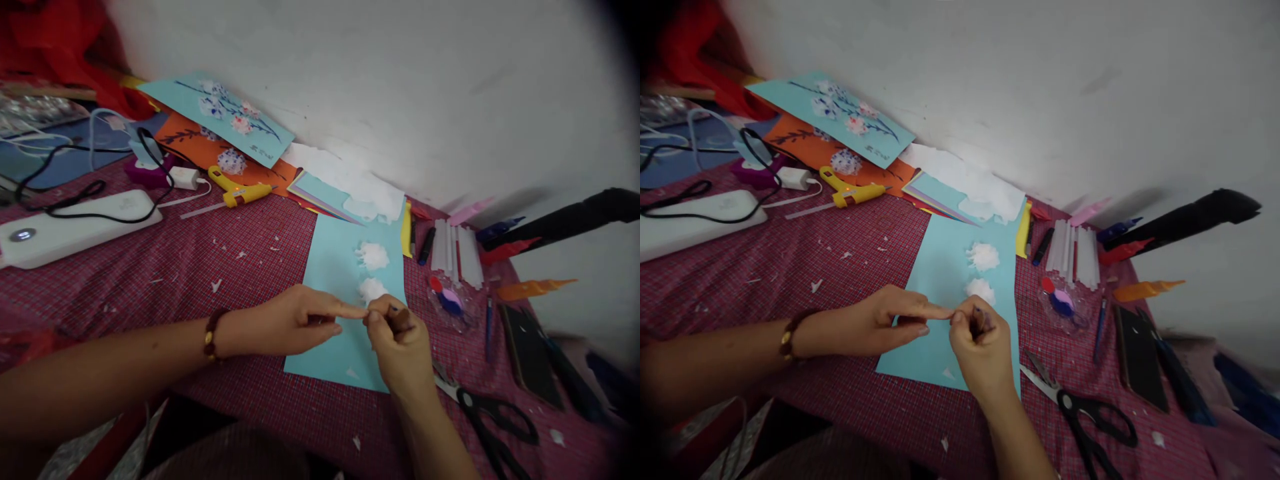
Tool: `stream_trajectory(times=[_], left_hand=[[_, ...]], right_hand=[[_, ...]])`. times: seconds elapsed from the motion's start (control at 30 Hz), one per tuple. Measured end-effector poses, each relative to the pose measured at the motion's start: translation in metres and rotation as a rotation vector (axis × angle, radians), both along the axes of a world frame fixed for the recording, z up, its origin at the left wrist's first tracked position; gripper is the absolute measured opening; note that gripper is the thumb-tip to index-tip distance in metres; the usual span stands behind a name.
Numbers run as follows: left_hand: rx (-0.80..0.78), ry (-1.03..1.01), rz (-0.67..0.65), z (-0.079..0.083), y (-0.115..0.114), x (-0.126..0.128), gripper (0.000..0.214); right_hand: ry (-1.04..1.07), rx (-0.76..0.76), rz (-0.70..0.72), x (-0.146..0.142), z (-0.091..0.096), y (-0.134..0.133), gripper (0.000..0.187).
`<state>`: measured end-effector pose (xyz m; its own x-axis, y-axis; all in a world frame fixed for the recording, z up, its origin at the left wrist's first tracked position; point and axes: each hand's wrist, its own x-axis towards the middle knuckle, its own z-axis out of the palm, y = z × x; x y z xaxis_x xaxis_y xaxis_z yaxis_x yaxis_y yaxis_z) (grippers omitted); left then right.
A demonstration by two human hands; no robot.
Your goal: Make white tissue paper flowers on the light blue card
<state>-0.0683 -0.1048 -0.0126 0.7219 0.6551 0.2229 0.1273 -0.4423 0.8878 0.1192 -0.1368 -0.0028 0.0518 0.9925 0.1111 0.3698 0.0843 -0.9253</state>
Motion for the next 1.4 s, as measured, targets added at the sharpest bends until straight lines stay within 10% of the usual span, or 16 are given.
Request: stream_trajectory(times=[0.17, 0.27, 0.43, 0.8, 0.93, 1.2, 1.4], left_hand=[[0.194, 0.258, 0.261, -0.009, 0.002, 0.001, 0.056], [-0.227, 0.074, 0.394, -0.010, 0.012, 0.002, 0.037], [-0.872, -0.362, 0.229, -0.004, 0.017, 0.007, 0.019], [-1.133, -0.500, 0.179, -0.007, 0.004, 0.016, 0.021], [-1.011, -0.518, 0.227, -0.003, -0.002, 0.018, 0.016], [-0.120, -0.400, 0.253, -0.002, -0.001, 0.018, 0.018], [-0.192, -0.396, 0.249, -0.001, -0.002, 0.019, 0.017]], right_hand=[[0.086, -0.002, -0.018, 0.002, -0.009, 0.001, 0.021], [0.117, 0.006, 0.028, 0.002, -0.011, -0.001, 0.030], [0.011, 0.047, 0.056, -0.007, -0.006, -0.003, 0.029], [-0.280, 0.149, 0.021, -0.015, -0.001, -0.005, 0.008], [-0.190, 0.135, -0.010, -0.014, -0.001, -0.005, 0.008], [0.111, -0.028, 0.004, -0.012, 0.004, 0.003, 0.012], [0.020, 0.020, -0.072, -0.013, 0.004, 0.001, 0.010]])
